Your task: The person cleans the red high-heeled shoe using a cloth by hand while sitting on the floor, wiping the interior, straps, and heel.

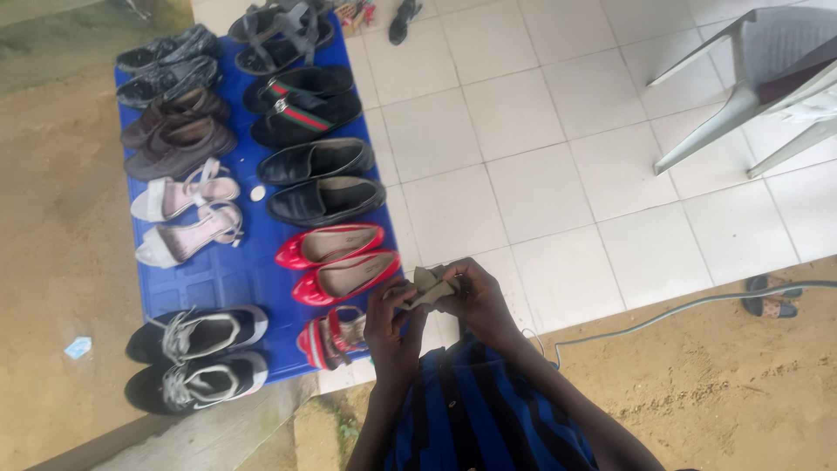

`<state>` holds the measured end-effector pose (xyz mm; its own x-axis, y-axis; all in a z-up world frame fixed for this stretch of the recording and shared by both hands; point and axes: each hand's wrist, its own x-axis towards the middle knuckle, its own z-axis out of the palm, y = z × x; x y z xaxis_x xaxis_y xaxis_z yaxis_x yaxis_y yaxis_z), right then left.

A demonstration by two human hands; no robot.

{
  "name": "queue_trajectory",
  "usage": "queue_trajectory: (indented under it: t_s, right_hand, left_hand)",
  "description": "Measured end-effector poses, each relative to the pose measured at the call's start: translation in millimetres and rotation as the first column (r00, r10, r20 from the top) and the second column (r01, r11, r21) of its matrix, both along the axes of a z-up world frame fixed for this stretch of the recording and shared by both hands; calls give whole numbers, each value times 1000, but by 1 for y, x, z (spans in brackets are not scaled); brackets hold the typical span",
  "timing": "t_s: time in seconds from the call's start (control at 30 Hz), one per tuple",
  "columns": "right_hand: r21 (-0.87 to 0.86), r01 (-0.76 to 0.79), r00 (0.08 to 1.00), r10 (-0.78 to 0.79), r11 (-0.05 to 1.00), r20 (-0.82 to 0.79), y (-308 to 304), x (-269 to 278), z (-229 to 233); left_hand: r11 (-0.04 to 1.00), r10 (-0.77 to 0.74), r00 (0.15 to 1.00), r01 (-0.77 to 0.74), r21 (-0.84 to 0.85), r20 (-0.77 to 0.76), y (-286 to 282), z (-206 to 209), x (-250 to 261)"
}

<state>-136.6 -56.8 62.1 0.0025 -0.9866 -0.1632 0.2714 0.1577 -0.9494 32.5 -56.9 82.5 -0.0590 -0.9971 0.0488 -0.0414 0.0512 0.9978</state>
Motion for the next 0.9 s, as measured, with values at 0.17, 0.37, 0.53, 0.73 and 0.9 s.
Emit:
queue_trajectory:
  t_s: [0.17, 0.37, 0.53, 0.73, 0.9]
  right_hand:
    - [-47, -12, 1000, 11, 999, -23, 5, -57, 4]
    - [-144, -94, 982, 67, 985, -177, 17, -116, 19]
    - [46, 20, 997, -17, 999, -76, 27, -144, 30]
    - [55, 48, 990, -40, 997, -137, 23, -156, 33]
    - [85, 14, 979, 4, 996, -206, 0, -161, 29]
  left_hand:
    - [994, -30, 999, 33, -109, 23, 4, -5, -59]
    - [996, -85, 987, 82, -29, -134, 1, -17, -104]
    - [988, -139, 990, 137, -67, -28, -2, -20, -132]
    - [941, -227, 958, 262, -214, 175, -18, 0, -139]
    - [952, -244, 908, 292, -96, 340, -31, 22, -145]
